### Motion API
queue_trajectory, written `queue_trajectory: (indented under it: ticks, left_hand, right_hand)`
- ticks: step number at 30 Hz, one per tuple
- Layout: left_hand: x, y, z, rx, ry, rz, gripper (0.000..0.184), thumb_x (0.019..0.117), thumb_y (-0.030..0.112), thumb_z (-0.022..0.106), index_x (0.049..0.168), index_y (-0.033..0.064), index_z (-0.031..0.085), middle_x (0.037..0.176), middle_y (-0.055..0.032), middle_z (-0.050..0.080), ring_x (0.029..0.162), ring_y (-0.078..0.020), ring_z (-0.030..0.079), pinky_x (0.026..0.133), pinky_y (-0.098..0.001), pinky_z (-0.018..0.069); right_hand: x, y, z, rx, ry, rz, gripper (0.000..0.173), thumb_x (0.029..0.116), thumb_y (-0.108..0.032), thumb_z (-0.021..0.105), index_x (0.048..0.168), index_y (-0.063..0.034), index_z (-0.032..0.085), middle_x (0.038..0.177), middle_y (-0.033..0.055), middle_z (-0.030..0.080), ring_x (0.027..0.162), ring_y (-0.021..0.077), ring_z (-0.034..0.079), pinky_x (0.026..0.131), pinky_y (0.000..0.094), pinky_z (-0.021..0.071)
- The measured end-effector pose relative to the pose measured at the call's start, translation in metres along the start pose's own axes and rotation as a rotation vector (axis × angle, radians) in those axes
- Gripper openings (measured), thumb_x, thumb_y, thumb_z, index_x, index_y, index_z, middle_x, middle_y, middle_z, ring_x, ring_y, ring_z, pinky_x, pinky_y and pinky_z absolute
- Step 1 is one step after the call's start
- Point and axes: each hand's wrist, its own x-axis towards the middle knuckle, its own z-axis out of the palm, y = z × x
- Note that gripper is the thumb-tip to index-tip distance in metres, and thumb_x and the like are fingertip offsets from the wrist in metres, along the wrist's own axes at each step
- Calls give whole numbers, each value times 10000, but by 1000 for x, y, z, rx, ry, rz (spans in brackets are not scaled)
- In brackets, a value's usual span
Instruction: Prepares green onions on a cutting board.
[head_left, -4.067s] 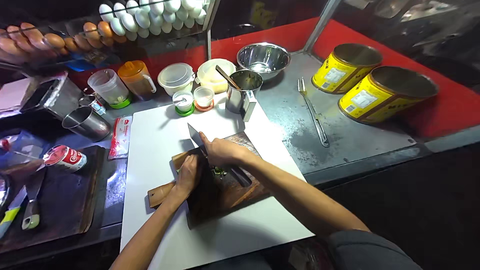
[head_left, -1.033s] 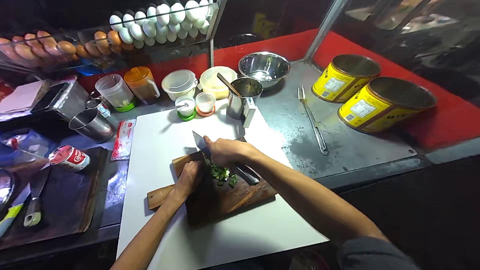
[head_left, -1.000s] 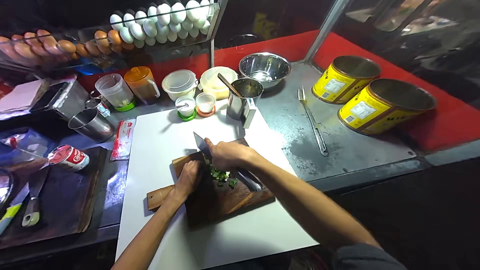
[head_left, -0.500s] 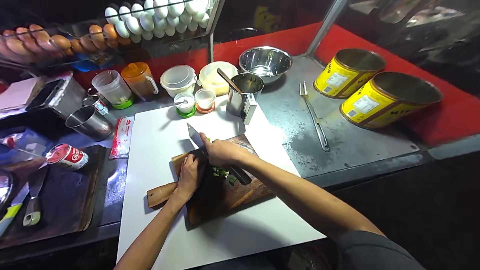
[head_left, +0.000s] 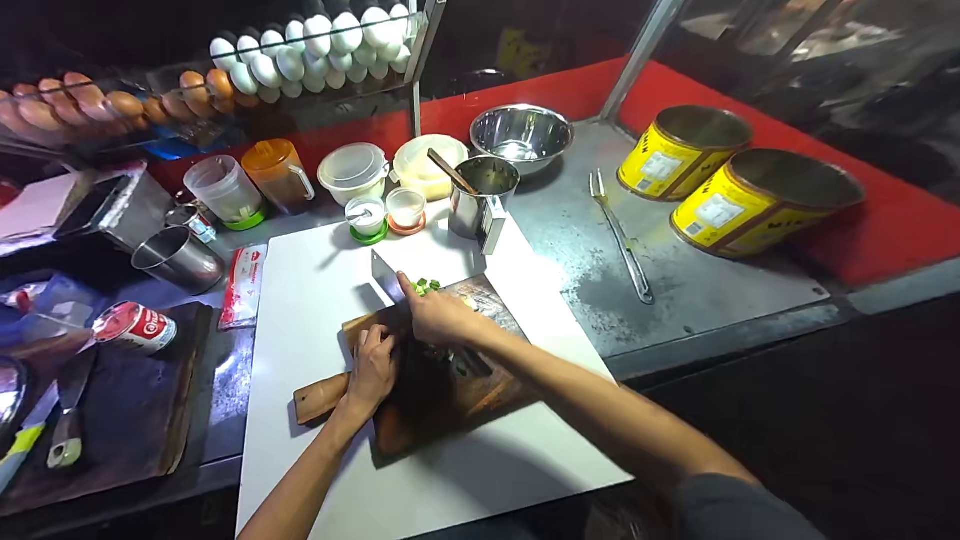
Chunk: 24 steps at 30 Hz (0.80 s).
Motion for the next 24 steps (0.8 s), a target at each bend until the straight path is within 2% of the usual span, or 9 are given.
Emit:
queue_trajectory:
  ticks: [2,4,6,8,12,16,19,21,24]
  left_hand:
    - [3,-4,-3,-11,0,51,245,944,29,572,1062,13,786,1134,-234,694,1048,-425,657,930,-562,509]
    - [11,-2,-3,-48,37,28,218,948,18,585,1074,-58,744,1075,-243,713,1024,-407,690,940,-538,532]
    - [16,5,-6,-84,30,-87,300,955,29,587,1197,-139,641,1097,-282,706,1059,-413,696,978,-523,528]
    - [23,10,-11,-106,24,-165,374,947,61,632,1255,-139,565,1050,-271,705,997,-390,710,926,-497,550]
    - [19,12,-8,23,-2,-200,415,956,157,645,1285,-91,594,1092,-256,710,1033,-413,699,937,-568,521]
    - [10,9,1,31,89,-161,272,970,105,590,1177,-36,698,999,-259,691,963,-434,681,891,-567,527]
    - [-2,2,-7,-69,71,-69,249,960,6,548,1122,-67,722,1029,-283,691,1001,-450,673,932,-567,511]
    - [6,2,-14,-111,33,-87,227,960,15,578,1115,-82,714,1014,-271,710,980,-420,698,928,-541,530]
    - [19,1,-15,-120,51,-93,205,923,39,644,1078,-78,707,993,-228,737,952,-337,735,906,-463,570]
  right_hand:
    - [-5,-2,-17,-44,-80,-15,904,987,-137,559,1659,-161,-46,1062,237,643,939,374,675,791,554,542]
    - [-18,-10,-21,-71,-98,-2,876,986,-152,568,1654,-122,3,1054,217,632,904,346,675,762,524,551]
    - [-24,-16,-2,-40,-57,23,887,979,-127,556,1656,-133,-18,1119,254,643,1023,428,668,839,601,533]
    - [-12,-13,9,-24,1,27,917,973,-103,539,1658,-178,-67,1105,257,658,1042,444,671,851,612,531]
    - [-10,-16,-3,-23,-65,9,925,978,-134,568,1653,-143,-64,1053,239,644,950,396,674,796,570,543]
    - [-6,-13,15,19,42,66,922,971,-127,541,1659,-196,-68,1115,248,664,1062,435,669,866,609,531]
    - [-1,-7,-5,-24,-43,4,909,991,-135,542,1657,-175,-74,1049,238,650,954,395,673,809,563,536]
    - [-8,-13,-19,-77,-90,-15,876,998,-149,544,1655,-128,-35,1034,220,639,904,357,676,777,532,544]
    - [-22,-22,-8,-57,-74,29,877,983,-145,558,1655,-121,-5,1109,243,637,996,402,672,820,577,541]
